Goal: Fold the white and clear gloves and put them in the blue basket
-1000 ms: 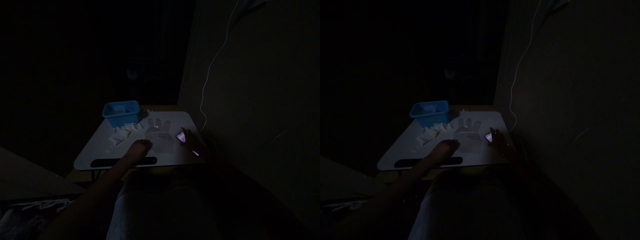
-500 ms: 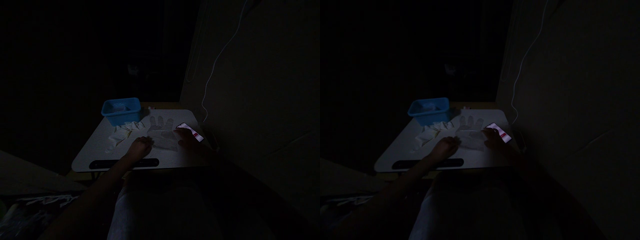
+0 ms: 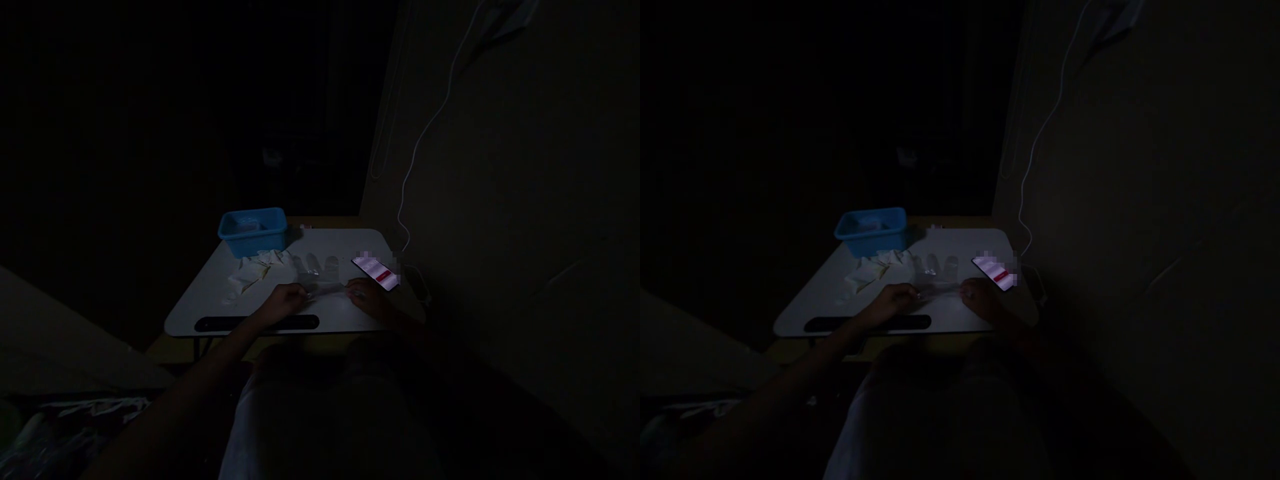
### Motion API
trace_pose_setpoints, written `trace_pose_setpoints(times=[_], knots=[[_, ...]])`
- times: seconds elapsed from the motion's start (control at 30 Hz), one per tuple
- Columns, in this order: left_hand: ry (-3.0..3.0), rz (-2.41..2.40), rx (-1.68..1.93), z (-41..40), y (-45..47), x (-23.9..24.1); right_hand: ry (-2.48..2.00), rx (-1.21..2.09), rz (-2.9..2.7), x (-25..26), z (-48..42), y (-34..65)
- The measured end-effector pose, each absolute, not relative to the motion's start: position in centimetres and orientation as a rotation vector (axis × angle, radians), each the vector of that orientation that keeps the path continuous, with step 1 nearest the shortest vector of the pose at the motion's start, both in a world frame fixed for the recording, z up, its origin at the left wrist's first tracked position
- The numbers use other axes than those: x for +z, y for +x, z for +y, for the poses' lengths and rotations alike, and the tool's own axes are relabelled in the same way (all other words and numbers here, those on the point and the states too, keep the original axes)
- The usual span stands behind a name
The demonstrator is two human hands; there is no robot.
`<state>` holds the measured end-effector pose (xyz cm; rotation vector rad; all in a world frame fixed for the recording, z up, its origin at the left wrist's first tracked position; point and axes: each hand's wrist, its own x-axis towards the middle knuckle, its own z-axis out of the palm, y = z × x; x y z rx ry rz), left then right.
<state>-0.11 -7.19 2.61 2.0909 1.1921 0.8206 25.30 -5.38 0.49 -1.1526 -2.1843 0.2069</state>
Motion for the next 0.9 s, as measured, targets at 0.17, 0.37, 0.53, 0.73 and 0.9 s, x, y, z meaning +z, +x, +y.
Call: trace_pose_setpoints(times=[0.17, 0.37, 0.53, 0.73, 0.9], knots=[[1.77, 1.12, 0.902, -7.8, -0.7, 2.6, -1.077, 0.522, -2.076, 0.2, -6.1, 25.5], [1.293, 0.996, 0.987, -8.2, -0.4, 2.1, -1.09, 0.768, -1.958, -0.8, -5.9, 24.9], [1.219, 1.005, 1.108, -8.0, -0.5, 1.9, -1.137, 0.92, -1.785, -1.1, -4.5, 24.7], [1.414, 1.232, 1.095, -6.6, -0.7, 0.6, -1.124, 1.051, -1.673, -0.4, -3.7, 24.6], [1.435, 1.191, 1.153, -4.9, 0.0, -0.4, -1.144, 1.022, -1.667, -0.1, -2.8, 24.0]])
